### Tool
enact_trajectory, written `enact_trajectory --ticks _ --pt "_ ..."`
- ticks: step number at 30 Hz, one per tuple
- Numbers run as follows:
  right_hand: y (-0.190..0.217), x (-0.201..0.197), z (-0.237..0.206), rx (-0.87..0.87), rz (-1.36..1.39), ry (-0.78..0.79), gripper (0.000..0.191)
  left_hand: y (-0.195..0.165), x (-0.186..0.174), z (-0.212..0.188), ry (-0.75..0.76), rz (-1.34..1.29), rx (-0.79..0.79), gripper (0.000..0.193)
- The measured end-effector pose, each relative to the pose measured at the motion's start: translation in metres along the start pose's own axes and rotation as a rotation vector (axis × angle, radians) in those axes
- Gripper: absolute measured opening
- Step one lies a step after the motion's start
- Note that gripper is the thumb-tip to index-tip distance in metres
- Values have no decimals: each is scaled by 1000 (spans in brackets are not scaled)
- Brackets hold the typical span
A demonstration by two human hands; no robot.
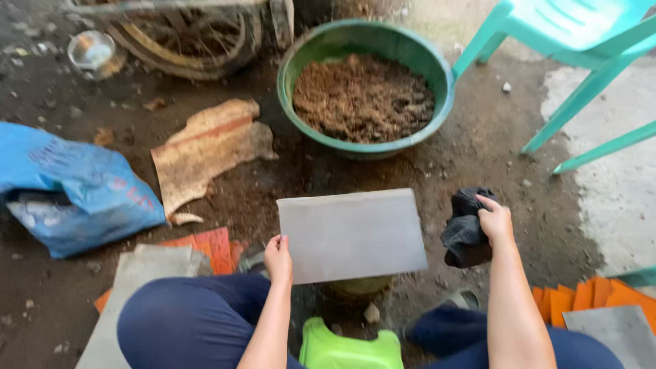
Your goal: The person sits on a small stool and wipes rectangular metal sheets with a dark cloth. They pick up a sheet, wipe both sides, and place it on a stack. The person repeats this process for several sheets.
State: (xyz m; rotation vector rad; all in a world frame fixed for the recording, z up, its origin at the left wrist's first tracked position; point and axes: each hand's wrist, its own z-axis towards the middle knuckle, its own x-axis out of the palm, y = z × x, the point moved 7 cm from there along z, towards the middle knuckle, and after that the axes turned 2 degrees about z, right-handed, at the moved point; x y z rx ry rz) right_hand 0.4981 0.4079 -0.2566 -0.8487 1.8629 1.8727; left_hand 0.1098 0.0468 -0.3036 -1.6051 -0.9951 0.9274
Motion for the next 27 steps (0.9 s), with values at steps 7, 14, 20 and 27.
enact_trajectory --ticks 7,14,20,27 --pt "226 -45 -60 -745 -144 -249 48 -94 37 0 192 9 495 17" --pt "358 39 -184 -962 -289 -183 37 -110 38 3 174 24 640 14" --pt "247 62 -159 -713 -534 -229 39 -83 21 13 129 54 561 16" --pt "41 -44 -73 -227 -425 -392 41 -69 29 20 192 -224 456 20"
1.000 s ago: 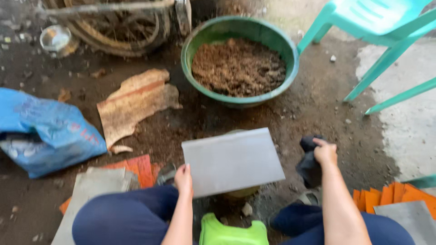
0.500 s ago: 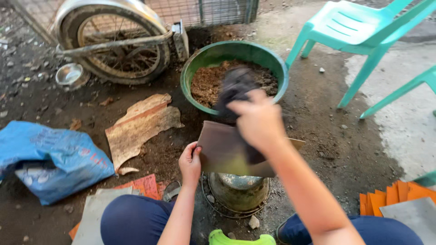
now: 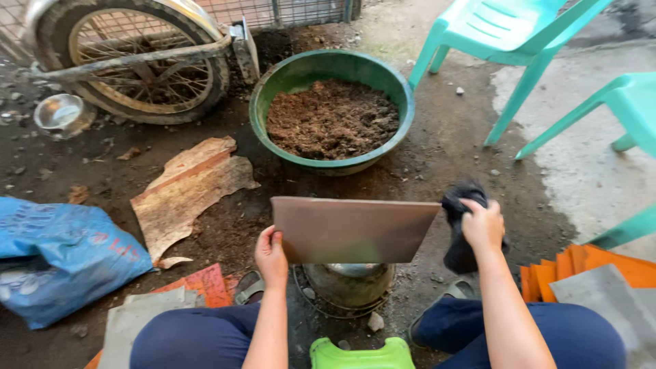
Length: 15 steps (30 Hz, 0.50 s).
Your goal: The person sits on a small stool and wipes rectangular metal sheets with a dark cloth. They pick up a sheet, wipe both sides, and place it on a stack. The person repeats this process for several sheets.
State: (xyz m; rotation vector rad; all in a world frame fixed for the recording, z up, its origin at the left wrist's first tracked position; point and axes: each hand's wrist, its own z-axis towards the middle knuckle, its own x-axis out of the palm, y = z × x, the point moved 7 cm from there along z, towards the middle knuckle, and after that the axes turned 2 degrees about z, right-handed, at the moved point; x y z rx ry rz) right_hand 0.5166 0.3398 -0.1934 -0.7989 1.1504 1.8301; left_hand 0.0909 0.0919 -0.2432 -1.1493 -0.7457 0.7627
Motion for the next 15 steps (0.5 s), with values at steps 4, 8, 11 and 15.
enact_trajectory --ticks 4,8,11,15 --pt "-49 22 -2 209 565 48 46 12 -4 -6 -34 -19 -116 18" --pt "-3 71 -30 245 1025 462 57 10 -7 -7 -56 -153 -130 19" --pt "37 74 -31 249 857 407 49 -1 -11 -5 -91 -82 -112 18" --pt "82 0 21 -114 629 193 38 -8 -6 -12 -151 -149 -95 16"
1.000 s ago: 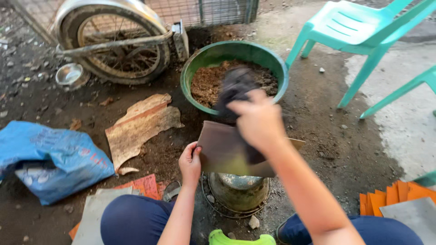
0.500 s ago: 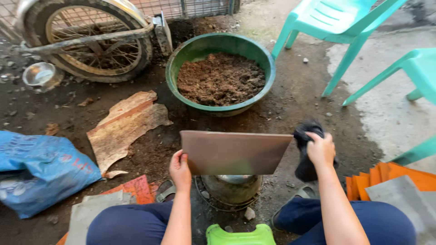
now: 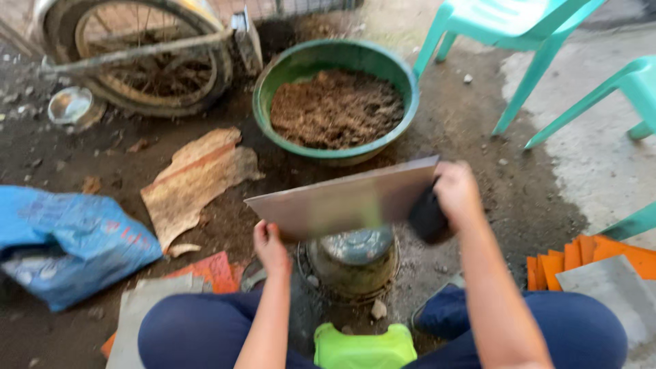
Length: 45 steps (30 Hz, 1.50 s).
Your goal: The person sits on a small stool and wipes rectangular metal sheets with a dark cloth. They pick up a sheet, wipe both sides, and place it on a stack. The person repeats this process for several sheets.
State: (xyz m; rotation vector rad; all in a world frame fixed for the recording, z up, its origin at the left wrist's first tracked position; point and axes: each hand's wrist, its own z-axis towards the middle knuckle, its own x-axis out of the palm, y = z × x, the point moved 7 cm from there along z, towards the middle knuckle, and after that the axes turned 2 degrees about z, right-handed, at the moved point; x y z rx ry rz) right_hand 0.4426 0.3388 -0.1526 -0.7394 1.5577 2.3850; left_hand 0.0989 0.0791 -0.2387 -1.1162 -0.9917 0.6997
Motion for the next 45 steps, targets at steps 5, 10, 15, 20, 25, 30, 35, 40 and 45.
enact_trajectory --ticks 5,10,15,20,25,30,35,40,45 --pt "132 -73 49 -387 -426 -70 39 47 41 -42 19 -185 -406 22" --pt "237 -57 45 -694 -826 -134 23 65 87 -68 565 730 -273 33" --pt "254 13 3 -715 -732 -38 25 20 84 -78 1116 1260 -98 27" --pt "261 51 -12 -808 -633 -19 27 -159 93 -47 367 932 634 20" --pt "265 58 4 -823 -672 -101 23 -229 115 -43 225 888 955 24" --pt "278 57 -5 -816 -565 -130 22 -204 128 -8 359 852 751 15" --pt "293 81 -38 -903 -671 -126 19 -182 118 4 314 817 656 28" --pt "220 47 5 -712 -862 -49 21 -177 118 4 377 772 593 26" --pt "91 -68 88 -269 -666 -112 40 -194 128 9 465 809 640 26"
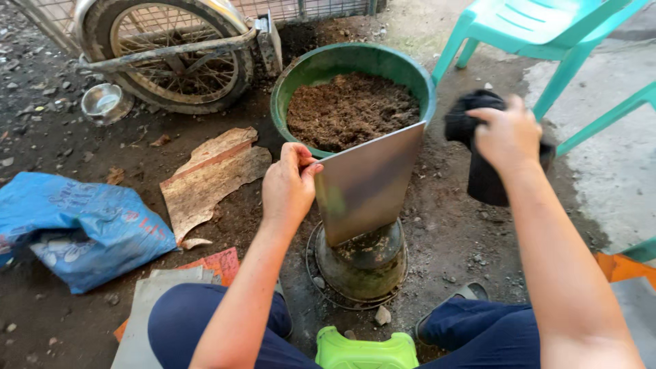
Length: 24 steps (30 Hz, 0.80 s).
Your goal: The person sits on a small stool and wipes rectangular metal sheets with a dark cloth. They pick up a sheet, wipe both sides, and place it on a stack. The person repeats this process for several sheets.
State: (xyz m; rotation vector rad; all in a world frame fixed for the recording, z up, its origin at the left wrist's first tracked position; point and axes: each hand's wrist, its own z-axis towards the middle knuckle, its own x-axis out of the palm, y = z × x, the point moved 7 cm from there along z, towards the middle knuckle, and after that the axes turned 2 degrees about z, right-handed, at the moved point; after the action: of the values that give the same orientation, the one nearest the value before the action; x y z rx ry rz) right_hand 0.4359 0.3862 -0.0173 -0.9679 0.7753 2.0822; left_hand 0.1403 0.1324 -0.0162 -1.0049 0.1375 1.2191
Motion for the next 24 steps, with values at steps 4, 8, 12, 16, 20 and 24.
enact_trajectory --ticks 4,8,12,16,20,24 --pt "-54 22 -6 286 669 -83 48 -32 4 17 36 183 244 26" --pt "-20 74 -14 511 1174 61 55 -63 68 41 256 284 316 27" --pt "26 104 -24 332 991 -64 51 -73 138 76 342 168 326 11" --pt "48 138 -84 259 869 -217 42 -53 157 79 347 122 267 13" --pt "61 172 -159 330 572 92 38 -38 141 71 414 184 151 18" --pt "50 167 -164 268 385 212 36 -51 103 73 415 274 199 22"
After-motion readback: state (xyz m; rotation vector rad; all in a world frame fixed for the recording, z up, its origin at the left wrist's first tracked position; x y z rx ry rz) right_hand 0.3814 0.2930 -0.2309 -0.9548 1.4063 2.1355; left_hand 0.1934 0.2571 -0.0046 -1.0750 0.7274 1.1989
